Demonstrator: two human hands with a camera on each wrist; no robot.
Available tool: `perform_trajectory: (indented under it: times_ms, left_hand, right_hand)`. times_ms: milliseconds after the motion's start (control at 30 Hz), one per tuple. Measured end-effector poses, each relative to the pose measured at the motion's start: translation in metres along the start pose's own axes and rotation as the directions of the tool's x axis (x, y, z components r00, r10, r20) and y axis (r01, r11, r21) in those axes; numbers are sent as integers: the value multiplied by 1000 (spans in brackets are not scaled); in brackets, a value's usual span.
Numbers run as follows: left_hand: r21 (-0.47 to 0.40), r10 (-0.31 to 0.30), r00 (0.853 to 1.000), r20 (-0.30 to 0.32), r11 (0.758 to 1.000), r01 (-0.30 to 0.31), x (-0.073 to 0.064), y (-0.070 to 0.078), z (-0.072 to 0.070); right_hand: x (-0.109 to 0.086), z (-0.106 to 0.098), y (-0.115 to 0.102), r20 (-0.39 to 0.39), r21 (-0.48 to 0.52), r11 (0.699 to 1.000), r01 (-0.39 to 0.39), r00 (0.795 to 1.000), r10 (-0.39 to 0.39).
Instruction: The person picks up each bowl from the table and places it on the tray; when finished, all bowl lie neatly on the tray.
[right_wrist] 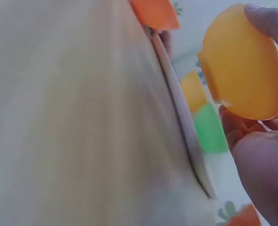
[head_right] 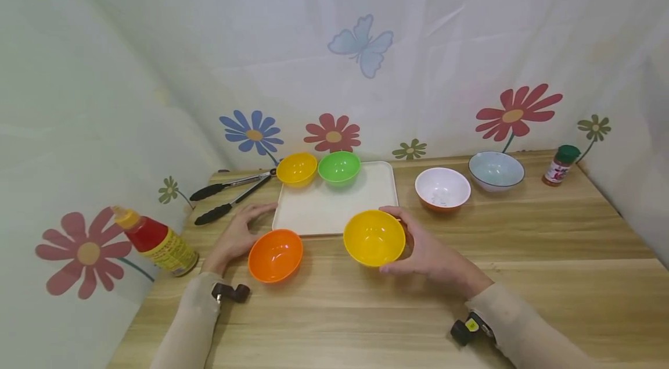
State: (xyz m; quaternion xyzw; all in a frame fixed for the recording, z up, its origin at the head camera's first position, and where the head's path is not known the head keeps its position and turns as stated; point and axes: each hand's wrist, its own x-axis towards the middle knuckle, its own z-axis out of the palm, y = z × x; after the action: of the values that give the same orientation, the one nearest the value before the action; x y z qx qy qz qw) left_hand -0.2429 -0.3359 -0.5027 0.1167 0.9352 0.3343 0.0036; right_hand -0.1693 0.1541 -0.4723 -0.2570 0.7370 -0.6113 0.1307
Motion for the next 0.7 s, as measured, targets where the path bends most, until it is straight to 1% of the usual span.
perform_trajectory:
  times_ms: [67,167,200,267,333,433,467,567,700]
  left_hand:
    - [-1,-3,1000,1,1000,3,0,1,0]
    - [-5,-7,1000,1,1000,7,-1,1,0]
    - [-6,-4,1000,-1,1000,4,-1,1,0]
    - [-6,2,1000,-3,1000,-2,-1,1,0]
    - [-7,10,1000,-5,1000,-10,-1,1,0]
    - [-6,18,1000,-6,1000,-18,-2,1,0]
    - [-5,18,1000,-6,1000,-18,-2,1,-1]
    - [-4,16,1000,-7,1000,-16,-2,1,-1]
    - [5,17,1000,-10,1000,-17,-1,2,-1]
  right_hand:
    - [2,-7,-4,-25,-11,999,53,998,-53]
    - [7,-18,-12,-51,-42,990,133,990,-135]
    - [8,-22,-15,-60,-55,988,143,987,-146]
    - [12,-29,-23,-82,-97,984,147,985,-155]
    - [16,-35,-30,-111,-155,979,128,983,-147]
    - [23,-44,-37,-144,-205,972,118,978,-149]
    - [26,-47,-39,-152,-214,969,121,976,-155]
    - [36,-56,-43,-164,-191,973,130,973,-162]
    - [49,-69,-49,-186,-217,974,67,977,-108]
